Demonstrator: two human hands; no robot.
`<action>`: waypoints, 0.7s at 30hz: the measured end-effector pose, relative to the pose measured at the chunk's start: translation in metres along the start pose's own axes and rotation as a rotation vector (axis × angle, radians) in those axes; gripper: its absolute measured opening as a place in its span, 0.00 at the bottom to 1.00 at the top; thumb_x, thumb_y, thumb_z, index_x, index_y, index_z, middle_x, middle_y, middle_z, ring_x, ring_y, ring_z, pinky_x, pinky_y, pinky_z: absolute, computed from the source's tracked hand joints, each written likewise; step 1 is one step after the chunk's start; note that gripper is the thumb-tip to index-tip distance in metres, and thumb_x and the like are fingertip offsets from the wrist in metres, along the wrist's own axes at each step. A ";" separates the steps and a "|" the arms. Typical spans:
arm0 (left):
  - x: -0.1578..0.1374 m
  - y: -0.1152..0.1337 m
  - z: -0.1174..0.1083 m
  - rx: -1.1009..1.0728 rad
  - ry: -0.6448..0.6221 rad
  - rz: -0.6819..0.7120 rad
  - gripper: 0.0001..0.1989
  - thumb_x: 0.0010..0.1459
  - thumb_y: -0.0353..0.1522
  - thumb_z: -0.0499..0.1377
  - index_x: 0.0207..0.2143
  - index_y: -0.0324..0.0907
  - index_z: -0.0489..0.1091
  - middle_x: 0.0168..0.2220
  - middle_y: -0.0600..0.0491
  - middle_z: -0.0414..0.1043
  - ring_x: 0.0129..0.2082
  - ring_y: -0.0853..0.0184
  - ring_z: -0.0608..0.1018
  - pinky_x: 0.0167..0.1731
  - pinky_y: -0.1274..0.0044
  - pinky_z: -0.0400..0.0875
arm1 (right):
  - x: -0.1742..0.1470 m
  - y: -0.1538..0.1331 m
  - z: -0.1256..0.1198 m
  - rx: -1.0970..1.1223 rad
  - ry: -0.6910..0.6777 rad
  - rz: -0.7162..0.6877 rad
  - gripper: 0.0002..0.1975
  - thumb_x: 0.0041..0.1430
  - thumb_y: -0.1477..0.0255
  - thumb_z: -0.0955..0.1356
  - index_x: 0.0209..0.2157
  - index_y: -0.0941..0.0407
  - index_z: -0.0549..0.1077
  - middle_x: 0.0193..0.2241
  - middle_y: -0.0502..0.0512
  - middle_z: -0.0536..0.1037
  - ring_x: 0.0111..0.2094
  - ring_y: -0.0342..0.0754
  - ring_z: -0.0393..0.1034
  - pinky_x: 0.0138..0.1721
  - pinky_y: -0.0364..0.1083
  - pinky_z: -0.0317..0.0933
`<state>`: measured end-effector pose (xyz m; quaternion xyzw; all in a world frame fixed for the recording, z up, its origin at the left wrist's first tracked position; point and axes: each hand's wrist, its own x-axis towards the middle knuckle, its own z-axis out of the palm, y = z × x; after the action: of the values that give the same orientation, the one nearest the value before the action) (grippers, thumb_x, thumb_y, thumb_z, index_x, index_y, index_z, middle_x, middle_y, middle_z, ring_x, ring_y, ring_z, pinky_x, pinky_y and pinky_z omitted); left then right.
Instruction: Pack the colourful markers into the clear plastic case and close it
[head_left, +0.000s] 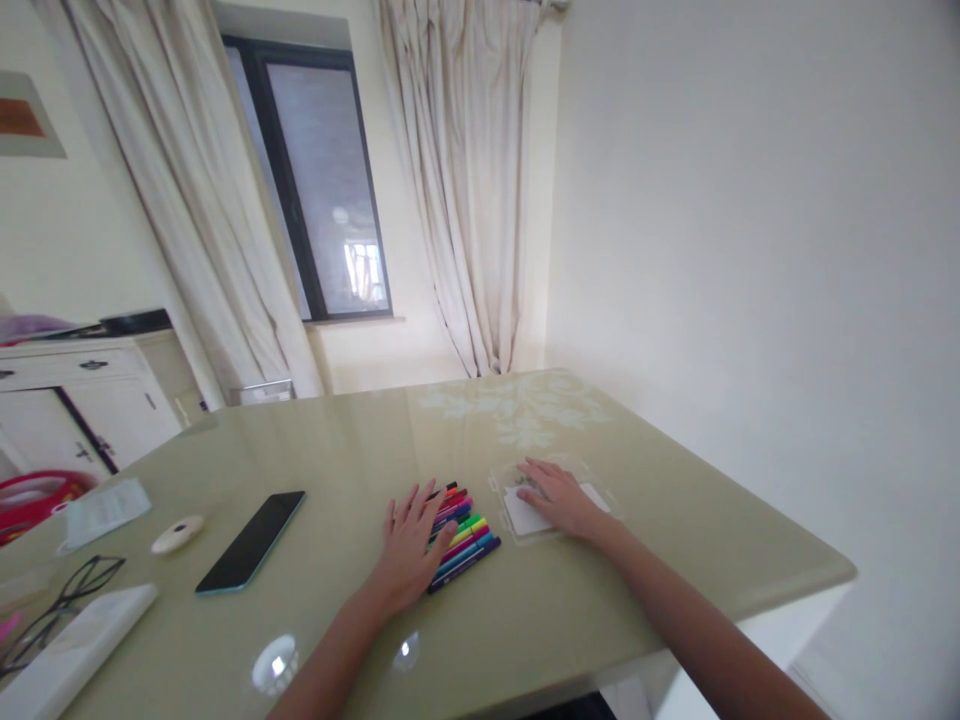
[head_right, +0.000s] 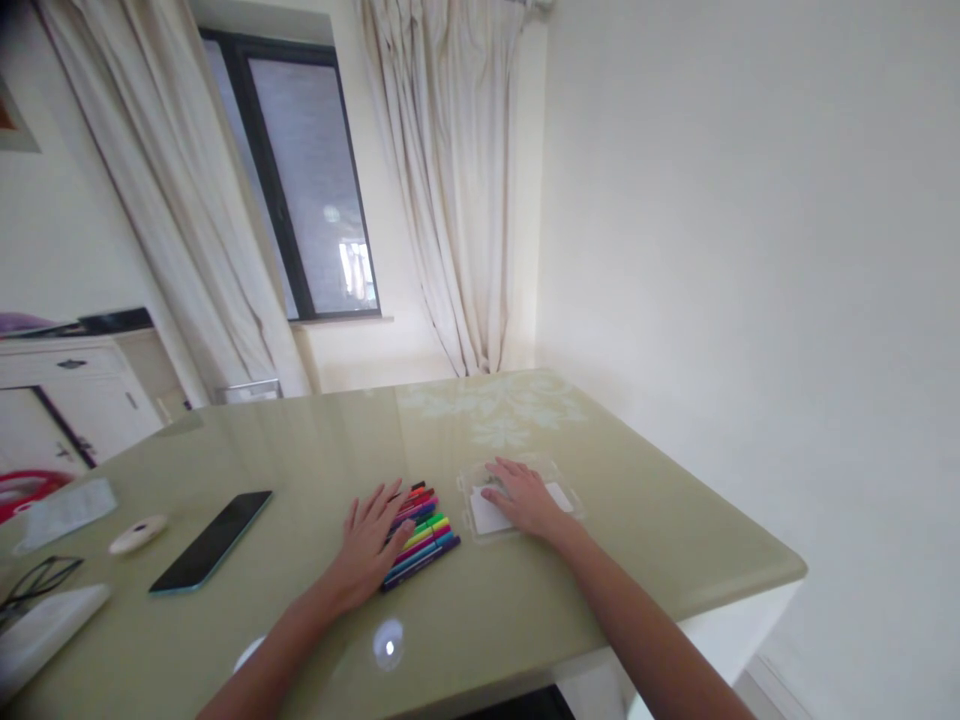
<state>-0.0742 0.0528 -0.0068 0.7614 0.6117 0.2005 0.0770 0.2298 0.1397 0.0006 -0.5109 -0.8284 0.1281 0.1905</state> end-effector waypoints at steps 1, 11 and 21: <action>-0.003 0.005 0.001 0.025 0.003 0.023 0.32 0.67 0.53 0.42 0.69 0.52 0.54 0.72 0.52 0.47 0.72 0.52 0.49 0.67 0.50 0.34 | 0.001 -0.001 0.002 -0.003 -0.002 0.002 0.28 0.68 0.54 0.61 0.65 0.50 0.64 0.67 0.60 0.61 0.67 0.59 0.54 0.65 0.61 0.47; 0.018 0.017 0.014 0.179 -0.076 0.071 0.41 0.60 0.60 0.45 0.70 0.53 0.51 0.72 0.47 0.47 0.71 0.41 0.48 0.65 0.44 0.36 | 0.039 -0.001 0.017 -0.033 -0.027 -0.071 0.27 0.67 0.57 0.64 0.63 0.51 0.66 0.66 0.61 0.62 0.66 0.59 0.54 0.64 0.60 0.48; 0.057 -0.027 0.006 0.149 -0.094 -0.072 0.41 0.59 0.61 0.46 0.69 0.54 0.53 0.72 0.48 0.48 0.71 0.40 0.50 0.64 0.44 0.41 | 0.087 -0.036 0.004 -0.125 0.083 -0.138 0.13 0.63 0.64 0.70 0.47 0.54 0.77 0.47 0.61 0.77 0.51 0.57 0.67 0.54 0.55 0.56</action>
<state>-0.0863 0.1149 -0.0094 0.7510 0.6477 0.1155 0.0561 0.1641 0.2016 0.0281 -0.4682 -0.8595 0.0414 0.2009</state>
